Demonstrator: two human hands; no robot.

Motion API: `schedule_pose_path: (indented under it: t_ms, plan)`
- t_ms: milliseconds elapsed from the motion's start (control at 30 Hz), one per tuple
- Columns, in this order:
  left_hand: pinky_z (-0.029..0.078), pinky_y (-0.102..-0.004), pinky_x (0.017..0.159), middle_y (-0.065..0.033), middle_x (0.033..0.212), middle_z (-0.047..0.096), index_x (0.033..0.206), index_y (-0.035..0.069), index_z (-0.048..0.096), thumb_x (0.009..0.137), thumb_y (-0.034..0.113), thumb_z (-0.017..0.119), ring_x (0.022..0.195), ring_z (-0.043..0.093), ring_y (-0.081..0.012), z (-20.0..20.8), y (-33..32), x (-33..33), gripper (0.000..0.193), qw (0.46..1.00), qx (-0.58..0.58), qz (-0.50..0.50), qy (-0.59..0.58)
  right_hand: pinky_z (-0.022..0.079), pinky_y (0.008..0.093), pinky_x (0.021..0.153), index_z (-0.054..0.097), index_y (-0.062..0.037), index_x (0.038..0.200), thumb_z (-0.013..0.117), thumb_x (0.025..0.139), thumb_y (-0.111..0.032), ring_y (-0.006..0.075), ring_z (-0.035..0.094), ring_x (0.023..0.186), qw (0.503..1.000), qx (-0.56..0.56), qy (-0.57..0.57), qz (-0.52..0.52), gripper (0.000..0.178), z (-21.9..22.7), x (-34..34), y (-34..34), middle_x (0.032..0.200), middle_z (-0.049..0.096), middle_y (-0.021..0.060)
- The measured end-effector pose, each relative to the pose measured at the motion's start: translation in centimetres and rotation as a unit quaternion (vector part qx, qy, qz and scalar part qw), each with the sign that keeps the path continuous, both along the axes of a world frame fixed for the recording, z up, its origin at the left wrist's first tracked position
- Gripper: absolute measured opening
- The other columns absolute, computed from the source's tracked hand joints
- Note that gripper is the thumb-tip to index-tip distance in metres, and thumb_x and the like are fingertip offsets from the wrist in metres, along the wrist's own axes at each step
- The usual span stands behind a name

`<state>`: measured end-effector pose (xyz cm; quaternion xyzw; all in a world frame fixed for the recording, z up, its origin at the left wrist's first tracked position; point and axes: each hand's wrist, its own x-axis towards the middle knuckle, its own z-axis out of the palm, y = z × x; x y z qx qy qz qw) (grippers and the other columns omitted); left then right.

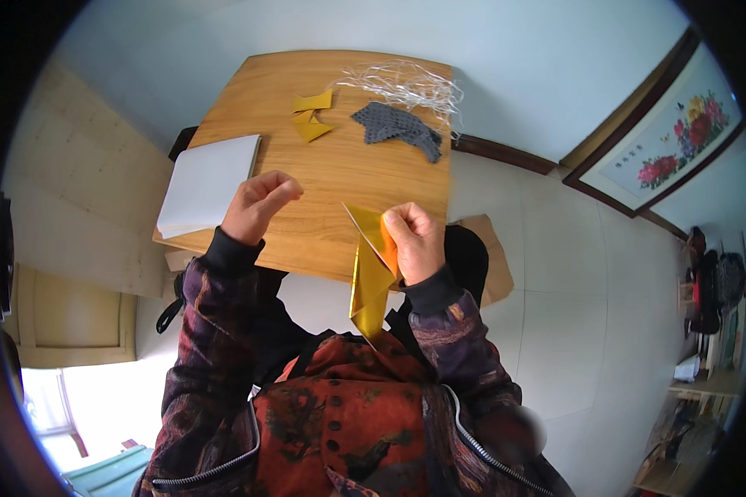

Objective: The person folds a yellow sheet of paper into a triangular shape on a wooden table, pressing the creases to form a compact folded piece. The person then picks up a white sheet and places a yellow sheet on top, aligning them on the table.

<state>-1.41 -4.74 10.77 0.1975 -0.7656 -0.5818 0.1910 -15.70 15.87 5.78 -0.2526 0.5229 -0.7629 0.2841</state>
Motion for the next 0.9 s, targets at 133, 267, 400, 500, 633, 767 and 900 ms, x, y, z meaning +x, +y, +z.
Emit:
schedule_pose_path:
  t_ms: [133,267,400,500,633,767,900]
  plan:
    - [0.044,-0.0284,0.086,-0.0062,0.093,0.061,0.103,-0.004,0.062,0.098,0.053,0.051,0.091,0.054,-0.0138,-1.9,3.2,-0.1,0.059,0.989,0.089,-0.115,0.034,0.042,0.0191,0.066,0.059,-0.0039,0.087,0.059,0.098,-0.013,0.0037,0.050,0.070,1.000,-0.012,-0.022,-0.008,0.014,-0.4,-0.1,-0.4,0.079,0.057,-0.0036]
    - [0.044,-0.0336,0.094,-0.0138,0.117,0.058,0.128,-0.005,0.050,0.094,0.055,0.055,0.109,0.053,-0.0204,-3.0,6.7,0.0,0.069,0.966,0.147,-0.213,0.025,0.043,0.0196,0.067,0.059,-0.0038,0.089,0.059,0.098,-0.015,0.0039,0.051,0.071,0.999,-0.021,-0.038,-0.006,0.015,-0.2,-0.1,-0.4,0.079,0.057,-0.0035]
    - [0.040,-0.0385,0.102,-0.0222,0.135,0.047,0.146,-0.005,0.029,0.086,0.064,0.060,0.123,0.049,-0.0289,-3.5,7.8,-0.2,0.097,0.966,0.179,-0.187,-0.014,0.044,0.0192,0.067,0.060,-0.0034,0.088,0.061,0.097,-0.016,0.0034,0.051,0.072,0.997,-0.049,-0.044,-0.030,0.016,0.3,-0.1,-0.6,0.080,0.058,-0.0038]
    - [0.042,-0.0377,0.101,-0.0219,0.136,0.046,0.147,-0.005,0.028,0.085,0.063,0.063,0.124,0.048,-0.0274,-3.6,7.6,-0.3,0.098,0.966,0.140,-0.217,0.034,0.044,0.0189,0.067,0.059,-0.0039,0.090,0.061,0.098,-0.017,0.0031,0.050,0.073,0.997,-0.060,-0.035,-0.029,0.015,0.6,-0.3,-0.6,0.081,0.058,-0.0038]
    - [0.043,-0.0347,0.100,-0.0169,0.135,0.048,0.144,-0.004,0.032,0.088,0.044,0.070,0.121,0.050,-0.0221,-3.5,7.7,0.1,0.084,0.949,0.204,-0.237,0.032,0.043,0.0189,0.070,0.059,-0.0047,0.090,0.060,0.098,-0.016,0.0031,0.051,0.075,0.998,-0.050,-0.026,0.023,0.014,0.5,-0.3,-0.5,0.084,0.058,-0.0036]
    - [0.049,-0.0292,0.084,-0.0079,0.110,0.062,0.130,-0.003,0.051,0.089,0.021,0.072,0.097,0.059,-0.0128,-3.7,7.4,-0.1,0.052,0.941,0.252,-0.219,-0.049,0.043,0.0192,0.070,0.059,-0.0044,0.091,0.060,0.098,-0.015,0.0033,0.051,0.077,0.997,0.001,0.057,0.051,0.012,0.4,-0.4,-0.2,0.089,0.060,-0.0021]
    - [0.049,-0.0266,0.061,0.0011,0.076,0.065,0.103,-0.001,0.068,0.090,0.012,0.069,0.068,0.058,-0.0076,-4.3,7.9,0.0,0.018,0.944,0.272,-0.174,-0.068,0.042,0.0189,0.069,0.059,-0.0040,0.092,0.061,0.096,-0.015,0.0030,0.050,0.077,0.996,0.012,0.075,0.044,0.012,0.4,-0.1,0.1,0.095,0.062,-0.0005]
